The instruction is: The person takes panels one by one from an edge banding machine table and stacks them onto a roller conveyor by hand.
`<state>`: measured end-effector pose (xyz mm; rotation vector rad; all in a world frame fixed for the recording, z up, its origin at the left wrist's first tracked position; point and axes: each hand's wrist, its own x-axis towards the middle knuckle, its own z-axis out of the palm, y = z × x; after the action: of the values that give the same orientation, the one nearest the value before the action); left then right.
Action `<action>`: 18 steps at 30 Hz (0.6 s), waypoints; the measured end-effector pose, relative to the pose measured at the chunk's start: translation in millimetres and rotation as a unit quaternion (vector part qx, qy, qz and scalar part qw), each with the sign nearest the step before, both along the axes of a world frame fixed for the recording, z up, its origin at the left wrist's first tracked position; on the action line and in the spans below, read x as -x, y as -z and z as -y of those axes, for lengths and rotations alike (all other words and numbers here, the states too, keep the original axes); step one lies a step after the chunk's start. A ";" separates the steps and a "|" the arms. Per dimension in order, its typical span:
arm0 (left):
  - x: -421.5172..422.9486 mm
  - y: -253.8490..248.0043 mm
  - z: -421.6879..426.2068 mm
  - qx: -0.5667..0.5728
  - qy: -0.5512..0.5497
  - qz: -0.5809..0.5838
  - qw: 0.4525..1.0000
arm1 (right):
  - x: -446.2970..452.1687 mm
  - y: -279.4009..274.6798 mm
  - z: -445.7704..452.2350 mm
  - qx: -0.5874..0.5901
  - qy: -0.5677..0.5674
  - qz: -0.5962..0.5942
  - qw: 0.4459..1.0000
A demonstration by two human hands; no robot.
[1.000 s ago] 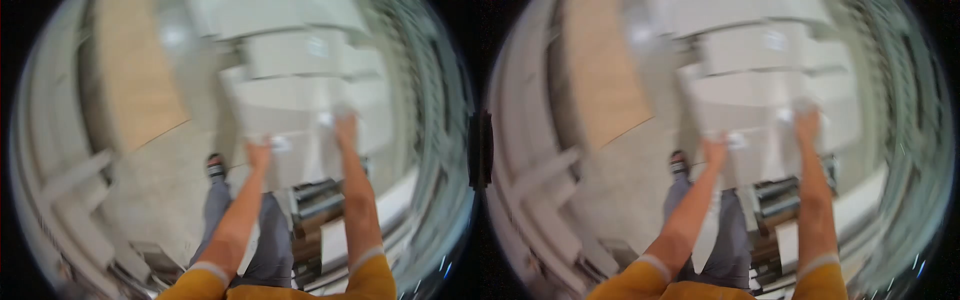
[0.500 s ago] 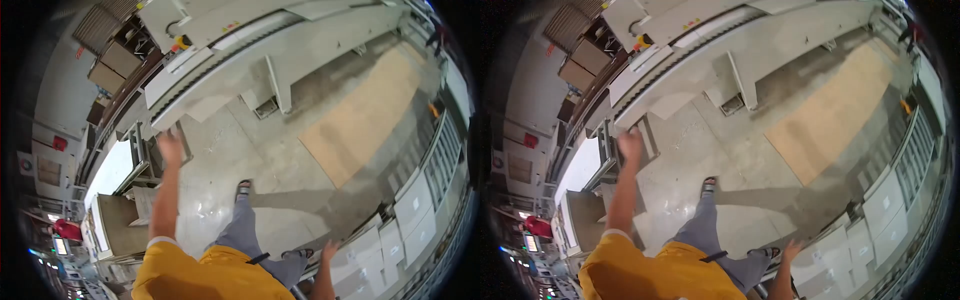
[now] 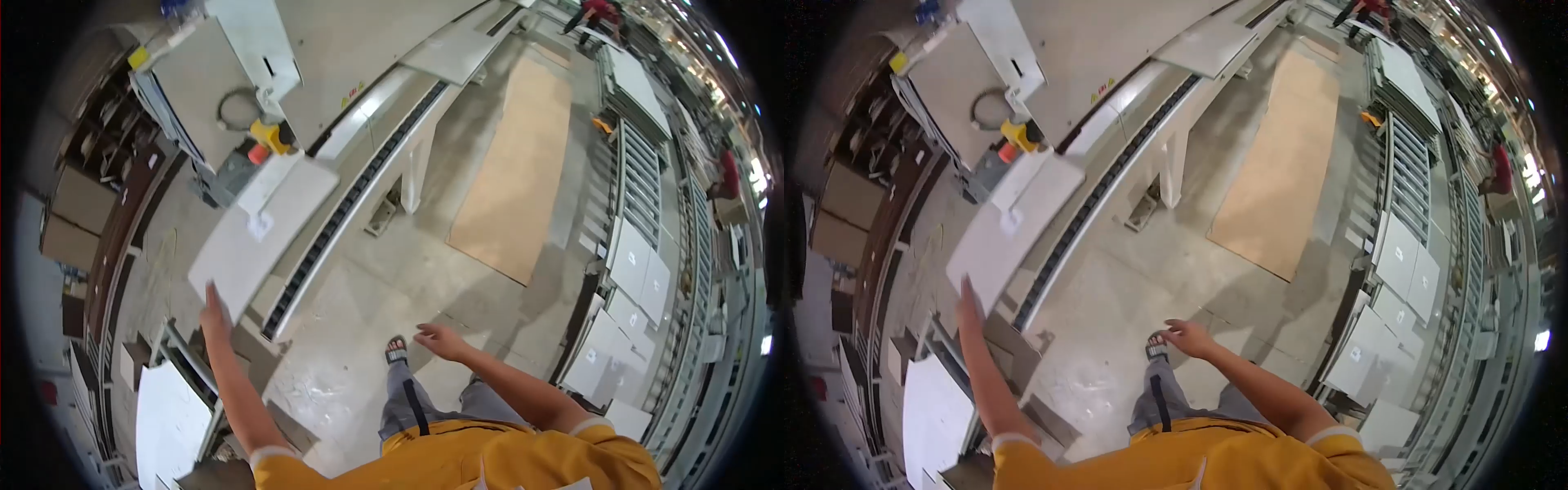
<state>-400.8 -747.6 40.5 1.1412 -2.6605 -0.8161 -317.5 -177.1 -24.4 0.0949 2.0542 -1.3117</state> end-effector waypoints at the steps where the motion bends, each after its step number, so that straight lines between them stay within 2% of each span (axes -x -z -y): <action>1: -31.6 -22.0 -9.4 -0.063 -0.033 -0.035 0.997 | 13.2 -10.7 21.6 0.027 -0.008 0.006 1.000; 2: -63.1 -44.4 -18.9 -0.122 -0.069 -0.071 0.988 | 22.9 -17.9 41.7 0.032 0.003 -0.007 0.999; 4: -140.5 -76.5 -40.7 -0.183 -0.128 -0.159 0.962 | 36.1 -29.2 75.4 0.200 -0.007 0.037 0.979; 5: -182.3 -87.9 -42.7 -0.196 -0.112 -0.159 0.961 | 44.2 -45.7 85.7 0.204 0.004 0.028 0.979; 7: -243.8 -112.0 -52.1 -0.219 -0.083 -0.153 0.960 | 56.7 -92.2 99.7 0.318 0.042 0.150 0.935; 8: -234.5 -118.4 -65.7 -0.224 -0.074 -0.147 0.961 | 65.8 -99.1 98.7 0.328 0.065 0.143 0.931; 10: -206.1 -127.3 -103.5 -0.233 -0.056 -0.132 0.962 | 65.6 -105.5 79.7 0.457 0.025 0.310 0.833; 11: -188.7 -129.2 -126.4 -0.239 -0.041 -0.122 0.962 | 63.2 -123.0 60.9 0.454 0.013 0.310 0.835; 12: -173.4 -129.2 -149.9 -0.247 -0.022 -0.113 0.962 | 62.5 -120.9 36.8 0.468 0.063 0.303 0.828; 13: -159.5 -129.1 -171.2 -0.257 0.001 -0.104 0.961 | 56.3 -114.9 9.2 0.438 -0.052 0.006 0.897; 15: -126.8 -127.8 -217.2 -0.278 0.054 -0.079 0.956 | 45.0 -120.5 -41.8 0.419 -0.014 -0.072 0.905; 16: -110.1 -127.3 -241.2 -0.291 0.084 -0.067 0.951 | 40.2 -135.2 -67.8 0.494 0.134 0.131 0.849; 18: -71.4 -123.9 -297.2 -0.315 0.150 -0.046 0.936 | 21.0 -150.2 -145.4 0.370 0.216 0.036 0.903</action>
<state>-329.4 -450.4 164.4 0.7526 -2.5896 -1.8215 -338.6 -31.7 125.8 0.2598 1.3856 -2.2440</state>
